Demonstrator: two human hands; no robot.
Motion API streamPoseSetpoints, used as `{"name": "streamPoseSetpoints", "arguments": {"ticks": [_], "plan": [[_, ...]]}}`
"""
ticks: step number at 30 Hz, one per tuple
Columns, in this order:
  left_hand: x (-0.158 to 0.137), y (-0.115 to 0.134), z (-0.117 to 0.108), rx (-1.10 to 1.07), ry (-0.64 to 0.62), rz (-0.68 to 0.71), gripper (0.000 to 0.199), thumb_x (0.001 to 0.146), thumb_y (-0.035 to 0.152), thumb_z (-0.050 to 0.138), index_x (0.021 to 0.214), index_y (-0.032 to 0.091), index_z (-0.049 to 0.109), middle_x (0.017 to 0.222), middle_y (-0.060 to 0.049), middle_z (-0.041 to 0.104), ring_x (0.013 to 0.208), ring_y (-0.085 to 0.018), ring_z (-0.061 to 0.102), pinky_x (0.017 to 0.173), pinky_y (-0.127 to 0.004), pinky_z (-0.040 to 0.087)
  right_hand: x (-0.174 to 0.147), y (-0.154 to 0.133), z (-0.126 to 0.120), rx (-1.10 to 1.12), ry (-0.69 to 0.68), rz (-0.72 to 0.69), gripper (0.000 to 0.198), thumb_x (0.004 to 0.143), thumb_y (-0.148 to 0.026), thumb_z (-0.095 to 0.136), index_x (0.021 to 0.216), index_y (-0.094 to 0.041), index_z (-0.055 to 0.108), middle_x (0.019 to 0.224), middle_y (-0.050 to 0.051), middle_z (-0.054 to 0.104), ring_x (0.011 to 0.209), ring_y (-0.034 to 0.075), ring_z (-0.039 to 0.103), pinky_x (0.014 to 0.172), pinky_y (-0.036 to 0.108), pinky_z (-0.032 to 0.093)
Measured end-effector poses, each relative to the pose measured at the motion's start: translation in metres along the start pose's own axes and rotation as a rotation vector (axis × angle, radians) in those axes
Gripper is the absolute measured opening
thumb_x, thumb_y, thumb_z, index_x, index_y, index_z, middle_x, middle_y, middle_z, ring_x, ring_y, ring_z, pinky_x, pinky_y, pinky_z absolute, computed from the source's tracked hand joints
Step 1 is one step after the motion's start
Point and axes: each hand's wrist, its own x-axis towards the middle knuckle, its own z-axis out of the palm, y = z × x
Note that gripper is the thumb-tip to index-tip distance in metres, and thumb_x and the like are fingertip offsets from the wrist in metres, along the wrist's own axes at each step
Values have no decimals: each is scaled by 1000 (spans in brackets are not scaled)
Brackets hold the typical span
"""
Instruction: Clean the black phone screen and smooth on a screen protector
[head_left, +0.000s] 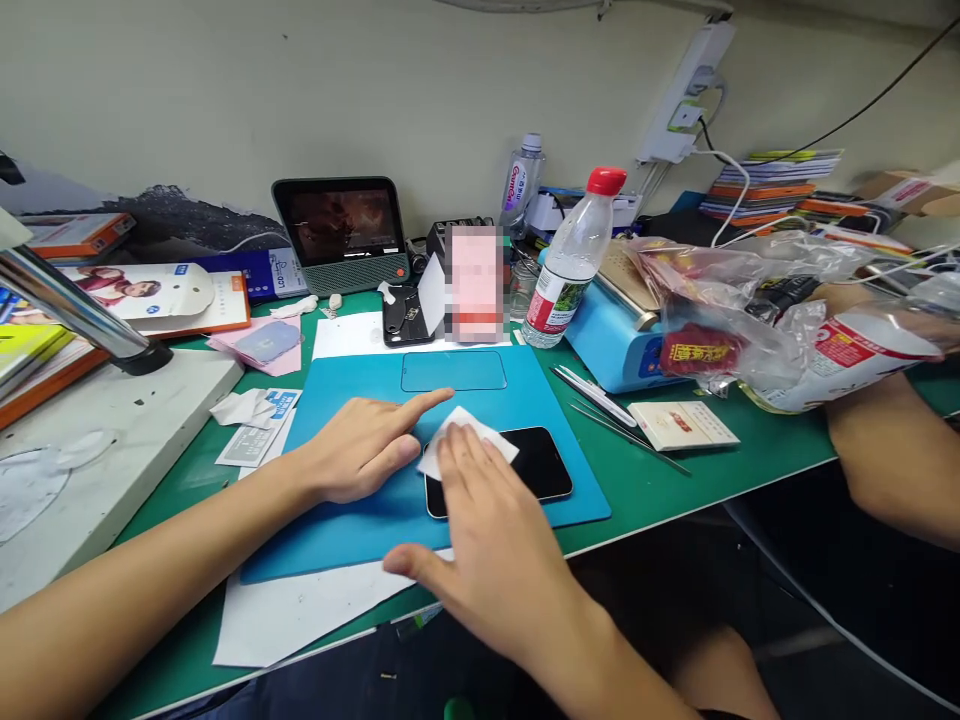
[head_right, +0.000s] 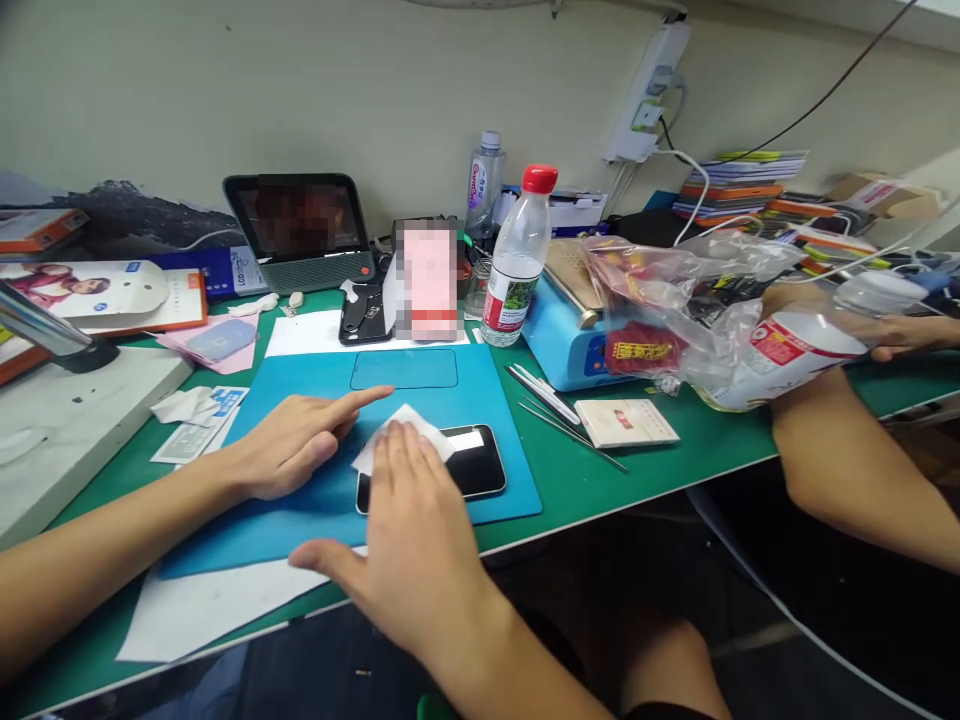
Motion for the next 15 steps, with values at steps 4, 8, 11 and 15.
{"name": "streamPoseSetpoints", "arguments": {"ticks": [4, 8, 11, 15], "plan": [[-1, -2, 1, -28, -2, 34, 82, 104, 67, 3, 158, 14, 35, 78, -3, 69, 68, -22, 64, 67, -31, 41, 9, -26, 16, 59, 27, -27, 104, 91, -79, 49, 156, 2, 40, 163, 28, 35, 155, 37, 29, 127, 51, 29], [0, -2, 2, 27, -14, 15, 79, 105, 65, 4, 156, 16, 41, 79, -4, 70, 68, -22, 64, 68, -31, 42, -6, -27, 19, -5, 75, -67, 98, 94, -73, 51, 154, 4, 43, 161, 28, 38, 153, 37, 33, 126, 48, 35], [0, -1, 1, 66, -23, 8, 82, 105, 65, 1, 155, 15, 42, 80, -4, 70, 68, -22, 65, 66, -32, 41, -25, -22, 14, -51, 114, -153, 95, 94, -72, 52, 151, 4, 47, 160, 27, 40, 152, 35, 37, 124, 43, 38], [1, 0, -2, 88, -70, -7, 82, 105, 66, 1, 156, 15, 42, 84, -6, 73, 73, -24, 69, 68, -34, 43, -48, -3, -1, -103, 52, -193, 95, 94, -73, 51, 153, 1, 45, 162, 23, 39, 151, 35, 39, 121, 44, 43]]}}
